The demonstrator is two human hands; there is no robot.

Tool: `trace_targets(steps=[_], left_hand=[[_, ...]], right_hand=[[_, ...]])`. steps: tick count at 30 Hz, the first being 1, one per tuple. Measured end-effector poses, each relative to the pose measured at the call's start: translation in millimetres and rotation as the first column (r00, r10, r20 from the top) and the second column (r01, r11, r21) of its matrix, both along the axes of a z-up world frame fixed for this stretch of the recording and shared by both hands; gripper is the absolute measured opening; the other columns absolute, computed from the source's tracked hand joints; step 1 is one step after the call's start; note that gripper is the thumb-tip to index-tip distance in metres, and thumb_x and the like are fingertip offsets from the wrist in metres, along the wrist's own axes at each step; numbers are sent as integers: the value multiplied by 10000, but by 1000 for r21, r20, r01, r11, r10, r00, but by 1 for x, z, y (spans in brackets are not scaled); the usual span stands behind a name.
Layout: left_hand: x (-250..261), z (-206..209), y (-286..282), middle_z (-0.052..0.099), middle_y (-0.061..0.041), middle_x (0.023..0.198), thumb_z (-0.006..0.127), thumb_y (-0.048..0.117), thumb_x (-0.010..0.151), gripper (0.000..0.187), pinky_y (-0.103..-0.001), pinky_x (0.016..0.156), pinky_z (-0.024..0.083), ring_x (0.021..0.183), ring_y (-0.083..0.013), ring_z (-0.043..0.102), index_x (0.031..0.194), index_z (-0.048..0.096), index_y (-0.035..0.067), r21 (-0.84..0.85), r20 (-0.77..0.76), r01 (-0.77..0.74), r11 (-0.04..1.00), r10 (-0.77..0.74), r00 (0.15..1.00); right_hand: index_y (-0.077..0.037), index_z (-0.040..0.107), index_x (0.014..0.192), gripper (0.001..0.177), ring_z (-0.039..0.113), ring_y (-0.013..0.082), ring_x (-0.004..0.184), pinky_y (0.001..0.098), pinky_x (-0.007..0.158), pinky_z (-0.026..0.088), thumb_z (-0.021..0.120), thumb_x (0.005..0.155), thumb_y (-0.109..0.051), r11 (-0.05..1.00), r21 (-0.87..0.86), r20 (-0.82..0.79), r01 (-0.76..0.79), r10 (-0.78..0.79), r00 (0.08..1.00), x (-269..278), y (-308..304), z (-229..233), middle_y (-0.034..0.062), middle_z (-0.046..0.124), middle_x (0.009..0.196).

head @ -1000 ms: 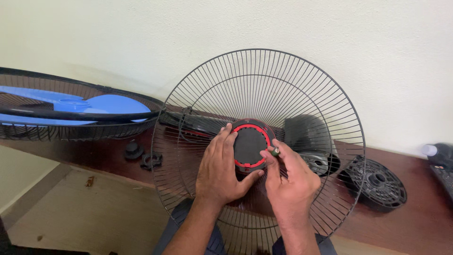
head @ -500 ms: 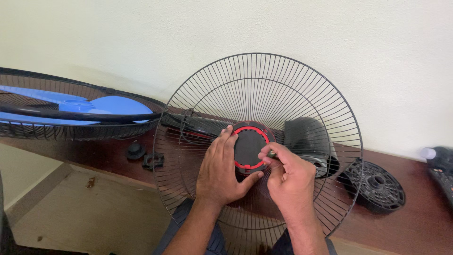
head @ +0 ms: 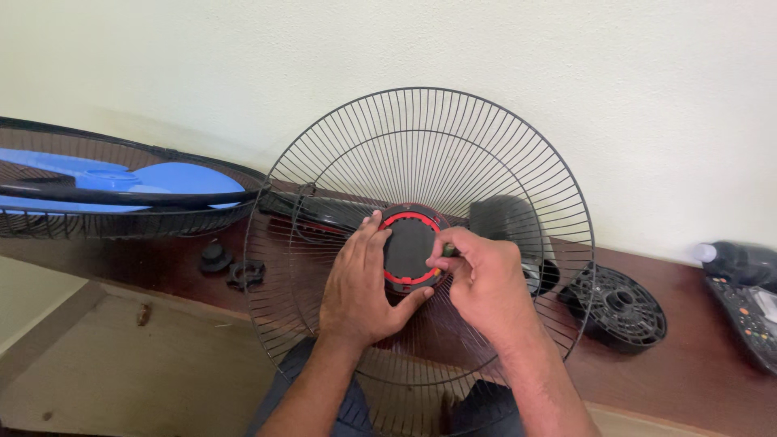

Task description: The person reassembles an electric fan by attaching the front grille, placing the blue fan blades onto the motor shaft, and securing the rear grille with a red locking ring using a screwdriver. The fan is placed on a wooden table during the process.

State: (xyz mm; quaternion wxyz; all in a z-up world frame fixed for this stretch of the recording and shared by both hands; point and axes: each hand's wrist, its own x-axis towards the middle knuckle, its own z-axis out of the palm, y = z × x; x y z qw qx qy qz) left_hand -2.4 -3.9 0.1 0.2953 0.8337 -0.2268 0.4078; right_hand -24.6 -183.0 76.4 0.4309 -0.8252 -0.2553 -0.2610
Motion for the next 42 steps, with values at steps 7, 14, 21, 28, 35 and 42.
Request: trace_targets(steps=[7,14,21,28,35,42], left_hand=[[0,0,1,422,-310,1540,811,568,759,946,-522,1175,347,1428,-459,428,1379,468,-59,-3,35,18,1000,-18,999],[-1,0,5,415,-305,1558,807,565,770,911,-519,1172,348,1445,-457,413,1350,485,-58,-21,12,21,1000,-20,1000],[-1,-1,6,416,-298,1558,796,569,781,903,-512,1182,344,1452,-448,407,1355,482,-54,-22,20,22,1000,-22,1000],[3,-4,5,442,-273,1533,774,425,775,785,-496,1184,336,1443,-429,414,1351,488,-26,-32,13,14,999,-14,1000],[10,-11,7,438,-235,1612,591,198,906,560,-467,1236,340,1501,-398,426,1406,480,-27,22,-5,-21,1000,21,1000],[8,-10,6,434,-268,1561,602,210,904,545,-490,1212,328,1468,-416,416,1368,480,-48,-2,11,2,1000,-2,1000]], right_hand=[[-6,657,938,324,832,182,874,272,676,609,504,748,207,990,-124,-103,-70,58,993,6,-7,10,155,740,750],[-7,665,964,355,827,192,863,271,731,640,451,787,214,991,-97,-110,-88,77,991,6,1,14,129,761,816],[-2,642,1060,292,731,162,806,268,708,583,494,868,161,993,116,138,10,-26,990,-8,29,-15,103,691,916],[-21,438,859,100,379,139,676,324,565,358,524,907,-6,933,350,118,-85,46,992,-7,54,-42,33,409,788],[-18,433,646,385,421,220,520,378,533,325,606,989,-49,985,174,411,4,-76,908,-10,73,-59,97,418,593],[-2,456,630,401,416,164,443,358,471,320,590,1004,-60,975,213,282,-58,-5,959,0,70,-57,84,446,539]])
